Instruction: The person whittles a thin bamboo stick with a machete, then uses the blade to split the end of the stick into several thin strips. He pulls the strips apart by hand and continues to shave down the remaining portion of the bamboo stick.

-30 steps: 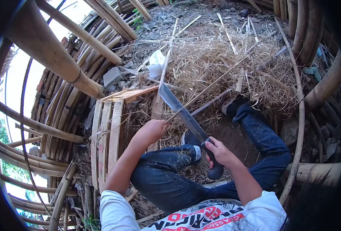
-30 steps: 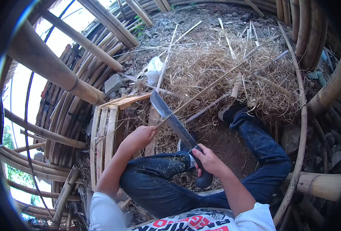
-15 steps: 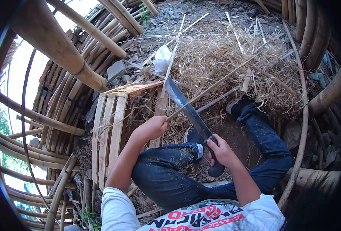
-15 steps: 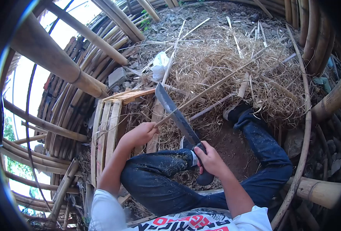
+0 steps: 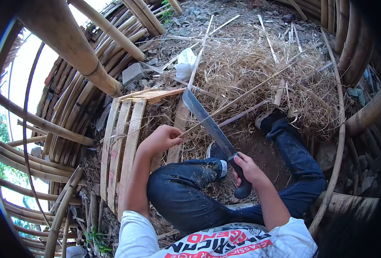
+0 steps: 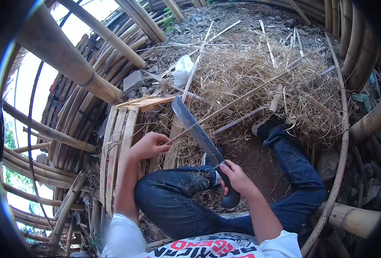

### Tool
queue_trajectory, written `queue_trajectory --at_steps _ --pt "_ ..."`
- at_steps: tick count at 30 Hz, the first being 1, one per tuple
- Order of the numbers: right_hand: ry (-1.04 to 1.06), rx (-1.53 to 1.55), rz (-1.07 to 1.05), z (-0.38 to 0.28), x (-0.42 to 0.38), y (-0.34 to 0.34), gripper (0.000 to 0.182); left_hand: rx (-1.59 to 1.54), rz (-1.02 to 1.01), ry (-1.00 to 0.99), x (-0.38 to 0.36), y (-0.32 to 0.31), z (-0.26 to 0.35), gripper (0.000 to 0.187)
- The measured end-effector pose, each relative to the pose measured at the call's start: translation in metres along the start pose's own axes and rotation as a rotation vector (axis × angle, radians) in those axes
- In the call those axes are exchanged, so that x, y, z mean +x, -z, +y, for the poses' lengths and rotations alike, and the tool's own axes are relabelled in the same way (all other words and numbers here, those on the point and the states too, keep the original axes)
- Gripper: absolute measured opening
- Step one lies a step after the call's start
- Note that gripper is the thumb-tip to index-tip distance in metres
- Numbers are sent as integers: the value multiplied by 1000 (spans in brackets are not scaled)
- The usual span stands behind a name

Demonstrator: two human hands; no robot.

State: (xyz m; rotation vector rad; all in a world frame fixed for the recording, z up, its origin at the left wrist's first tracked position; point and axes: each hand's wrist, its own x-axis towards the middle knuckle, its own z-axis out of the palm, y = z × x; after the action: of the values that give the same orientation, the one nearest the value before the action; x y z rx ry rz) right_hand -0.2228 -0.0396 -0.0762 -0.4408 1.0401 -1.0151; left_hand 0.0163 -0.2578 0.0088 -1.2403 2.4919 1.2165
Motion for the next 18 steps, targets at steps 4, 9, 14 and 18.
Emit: queue_trajectory --at_steps 4,9,14,18 --pt "135 -271 40 -10 -9 -12 27 204 164 -130 1 -1 1 21" --pt "-60 58 -32 -9 -2 -5 31 174 212 -186 -1 1 5 20" --pt "-128 337 -170 -3 2 5 32 -27 306 -159 -2 0 3 19" --pt "80 1 -24 -19 -2 -18 32 -98 391 -194 2 -4 -9 18"
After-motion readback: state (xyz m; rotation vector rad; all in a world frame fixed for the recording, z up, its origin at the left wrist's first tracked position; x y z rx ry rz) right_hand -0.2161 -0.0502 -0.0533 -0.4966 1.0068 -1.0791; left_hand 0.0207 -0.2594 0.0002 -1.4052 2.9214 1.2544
